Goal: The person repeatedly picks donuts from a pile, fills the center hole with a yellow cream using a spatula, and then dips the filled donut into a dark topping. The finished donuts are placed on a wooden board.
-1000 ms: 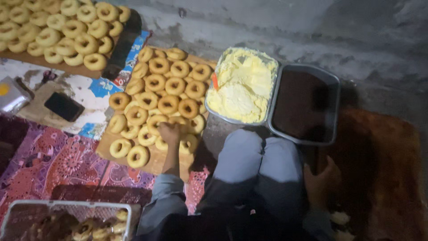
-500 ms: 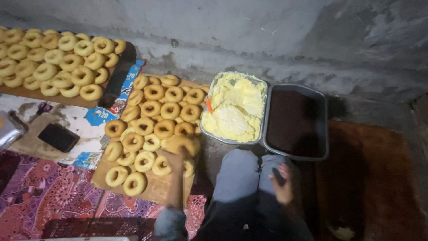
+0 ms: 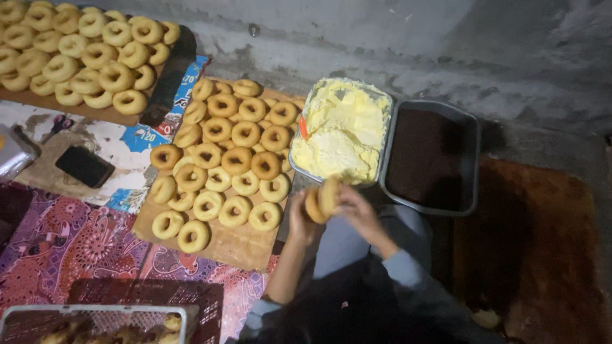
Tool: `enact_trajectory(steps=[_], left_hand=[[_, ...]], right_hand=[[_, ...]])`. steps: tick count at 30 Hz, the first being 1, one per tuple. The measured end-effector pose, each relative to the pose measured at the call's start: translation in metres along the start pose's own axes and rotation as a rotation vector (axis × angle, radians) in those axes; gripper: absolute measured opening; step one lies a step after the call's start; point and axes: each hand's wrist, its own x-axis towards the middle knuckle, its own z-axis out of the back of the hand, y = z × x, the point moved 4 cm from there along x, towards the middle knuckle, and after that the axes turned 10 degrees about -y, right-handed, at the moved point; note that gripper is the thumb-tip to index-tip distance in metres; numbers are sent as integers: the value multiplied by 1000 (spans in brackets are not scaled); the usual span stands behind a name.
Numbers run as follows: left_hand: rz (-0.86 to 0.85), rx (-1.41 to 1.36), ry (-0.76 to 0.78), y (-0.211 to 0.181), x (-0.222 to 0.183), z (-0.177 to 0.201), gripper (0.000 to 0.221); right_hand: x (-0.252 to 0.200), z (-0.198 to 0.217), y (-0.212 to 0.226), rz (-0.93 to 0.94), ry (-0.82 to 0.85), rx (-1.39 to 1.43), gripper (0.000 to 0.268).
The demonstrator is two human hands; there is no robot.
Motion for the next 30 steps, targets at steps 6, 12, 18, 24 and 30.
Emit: enact_trajectory(steps=[6,12,18,24,30], left_hand=[[158,21,-144,11,41,20,57],[91,-187,-124,10,69,38,56],[108,-135,3,21,87,41,58],[88,-166,58,30,86,48,56],[104,6,-99,19,86,35,57]], right_hand=[[63,-26,36,462,171,-649,55],[133,-4,31,360,41,-949,43],[84,-35,29,558,200,-621,54],[129,20,19,345,-229,-1014,41],[74,-26,15,517,203,-649,48]])
